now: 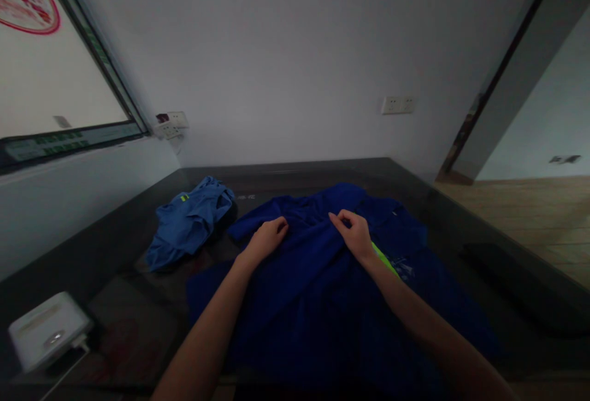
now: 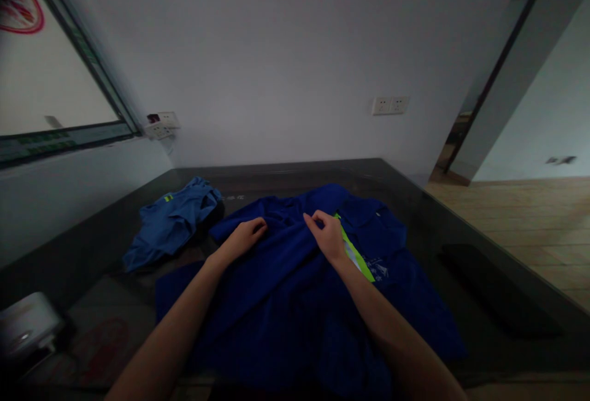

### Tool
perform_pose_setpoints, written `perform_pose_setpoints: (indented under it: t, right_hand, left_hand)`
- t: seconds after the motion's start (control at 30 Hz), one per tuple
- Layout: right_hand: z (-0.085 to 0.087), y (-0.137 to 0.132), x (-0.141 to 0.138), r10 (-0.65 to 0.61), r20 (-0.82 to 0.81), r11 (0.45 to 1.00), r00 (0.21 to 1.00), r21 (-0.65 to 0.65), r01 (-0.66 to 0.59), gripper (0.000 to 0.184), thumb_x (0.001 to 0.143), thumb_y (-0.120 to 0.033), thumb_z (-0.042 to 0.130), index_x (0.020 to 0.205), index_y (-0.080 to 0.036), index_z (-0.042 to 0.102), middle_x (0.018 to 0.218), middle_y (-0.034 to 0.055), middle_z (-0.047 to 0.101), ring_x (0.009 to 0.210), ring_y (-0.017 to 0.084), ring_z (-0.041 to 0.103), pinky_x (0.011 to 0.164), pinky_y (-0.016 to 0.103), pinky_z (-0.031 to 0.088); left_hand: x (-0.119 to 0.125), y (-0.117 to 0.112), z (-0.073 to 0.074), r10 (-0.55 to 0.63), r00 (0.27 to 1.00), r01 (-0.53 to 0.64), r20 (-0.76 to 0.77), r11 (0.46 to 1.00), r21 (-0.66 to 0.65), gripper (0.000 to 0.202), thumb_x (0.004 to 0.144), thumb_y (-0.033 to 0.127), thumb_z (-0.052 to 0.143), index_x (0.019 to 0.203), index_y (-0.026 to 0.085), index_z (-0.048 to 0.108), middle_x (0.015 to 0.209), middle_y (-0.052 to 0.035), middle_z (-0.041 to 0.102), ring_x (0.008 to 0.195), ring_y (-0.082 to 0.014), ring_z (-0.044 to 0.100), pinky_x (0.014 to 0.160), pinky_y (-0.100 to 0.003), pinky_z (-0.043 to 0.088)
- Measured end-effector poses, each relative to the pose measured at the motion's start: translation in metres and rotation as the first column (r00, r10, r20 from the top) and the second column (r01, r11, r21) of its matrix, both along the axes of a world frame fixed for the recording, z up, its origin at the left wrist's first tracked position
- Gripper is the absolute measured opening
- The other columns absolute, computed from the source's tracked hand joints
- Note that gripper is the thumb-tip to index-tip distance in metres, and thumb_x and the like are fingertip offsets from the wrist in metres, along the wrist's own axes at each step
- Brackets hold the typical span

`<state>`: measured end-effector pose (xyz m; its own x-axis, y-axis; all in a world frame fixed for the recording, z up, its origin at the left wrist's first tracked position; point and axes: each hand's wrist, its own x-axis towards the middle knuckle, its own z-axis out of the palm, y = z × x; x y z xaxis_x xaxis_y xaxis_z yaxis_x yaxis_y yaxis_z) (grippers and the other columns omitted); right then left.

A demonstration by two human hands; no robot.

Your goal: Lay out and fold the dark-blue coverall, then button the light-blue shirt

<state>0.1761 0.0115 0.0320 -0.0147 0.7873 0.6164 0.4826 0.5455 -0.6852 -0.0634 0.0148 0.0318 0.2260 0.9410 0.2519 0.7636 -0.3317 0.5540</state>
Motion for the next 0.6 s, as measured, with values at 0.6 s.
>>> perform_pose_setpoints:
  t: [0.6]
  right_hand:
    - [-0.002, 0.026, 0.045, -0.322, 0.135, 0.938, 0.937, 0.177, 0.297, 0.029, 0.086, -0.038, 0.050, 0.064, -0.019, 0.056, 0.063, 0.0012, 0.056, 0.063, 0.017, 0.051, 0.063, 0.028, 0.038]
  left_hand:
    - [0.038, -0.019, 0.007, -0.107, 0.986, 0.079, 0.125, 0.975, 0.209, 0.006, 0.083, 0.023, 0.059, 0.086, 0.019, 0.058, 0.089, -0.0042, 0.063, 0.088, -0.0198, 0.059, 0.082, -0.032, 0.046]
